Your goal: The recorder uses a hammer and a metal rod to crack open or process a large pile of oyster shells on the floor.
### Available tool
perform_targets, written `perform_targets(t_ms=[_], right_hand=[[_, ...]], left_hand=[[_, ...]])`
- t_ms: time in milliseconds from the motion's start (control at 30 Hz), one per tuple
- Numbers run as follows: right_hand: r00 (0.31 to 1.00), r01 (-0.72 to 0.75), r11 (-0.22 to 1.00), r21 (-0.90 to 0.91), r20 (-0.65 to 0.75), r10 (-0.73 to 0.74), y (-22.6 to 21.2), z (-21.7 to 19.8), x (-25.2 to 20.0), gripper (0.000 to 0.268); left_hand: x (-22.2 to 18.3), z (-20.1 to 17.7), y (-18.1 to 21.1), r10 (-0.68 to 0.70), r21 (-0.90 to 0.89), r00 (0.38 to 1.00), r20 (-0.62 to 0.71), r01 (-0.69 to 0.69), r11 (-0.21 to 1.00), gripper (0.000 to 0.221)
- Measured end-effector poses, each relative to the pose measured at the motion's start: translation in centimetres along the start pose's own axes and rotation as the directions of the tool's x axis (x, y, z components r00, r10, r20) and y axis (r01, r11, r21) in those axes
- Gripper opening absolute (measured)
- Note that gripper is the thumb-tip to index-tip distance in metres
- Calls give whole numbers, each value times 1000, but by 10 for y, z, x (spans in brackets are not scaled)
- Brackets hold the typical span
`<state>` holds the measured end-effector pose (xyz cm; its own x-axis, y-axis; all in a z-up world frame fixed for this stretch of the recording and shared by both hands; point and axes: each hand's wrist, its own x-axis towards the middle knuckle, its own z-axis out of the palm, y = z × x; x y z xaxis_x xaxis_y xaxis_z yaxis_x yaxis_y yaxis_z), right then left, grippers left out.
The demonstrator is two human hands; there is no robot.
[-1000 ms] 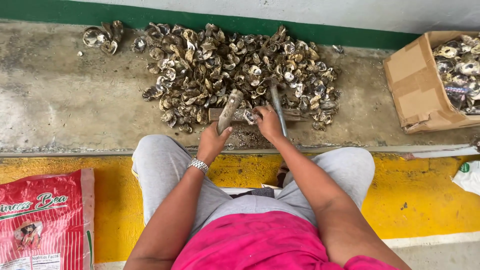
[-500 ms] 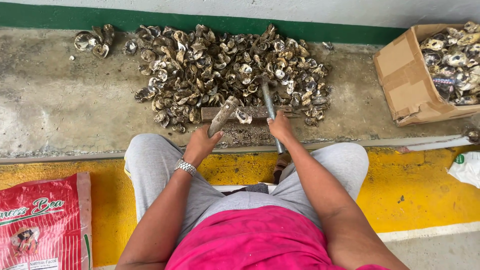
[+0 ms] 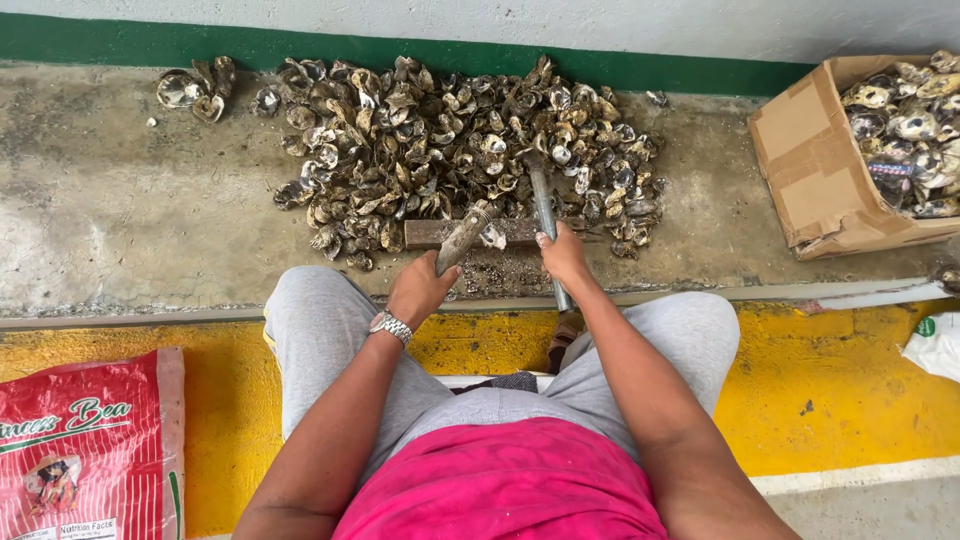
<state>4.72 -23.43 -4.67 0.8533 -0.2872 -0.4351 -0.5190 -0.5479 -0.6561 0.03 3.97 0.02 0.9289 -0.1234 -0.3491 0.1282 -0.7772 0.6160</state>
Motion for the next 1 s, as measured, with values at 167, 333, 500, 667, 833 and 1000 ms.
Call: perform_targets(t_ms=[167,333,500,667,833,1000], right_hand=[[991,1,980,201,127,-27,-49,-44,-75,40],[959,122,973,197,228,-166,-76,-84,-161,36],[909,228,953,198,307,-281,-48,-80,-183,36],[894,221,956,192,351,-278,-26,-66,-178,35],[897,256,945,202,315,-311,-19,-63,-173,42],[887,285,932,225,305,-345,-18,-66,-167,35]], left_hand=[[-5,-10,11,-77,9,996,54,76,997,60],[0,-12,13,-66,46,995,77,63,997,59],[3,-17,19,-93,63,990,105,87,994,56],[3,-11,25,-127,112,985,120,114,987,55],[-2,-12,27,-101,113,989,113,88,990,54],[2,-12,29,-186,91,969,161,173,981,50]])
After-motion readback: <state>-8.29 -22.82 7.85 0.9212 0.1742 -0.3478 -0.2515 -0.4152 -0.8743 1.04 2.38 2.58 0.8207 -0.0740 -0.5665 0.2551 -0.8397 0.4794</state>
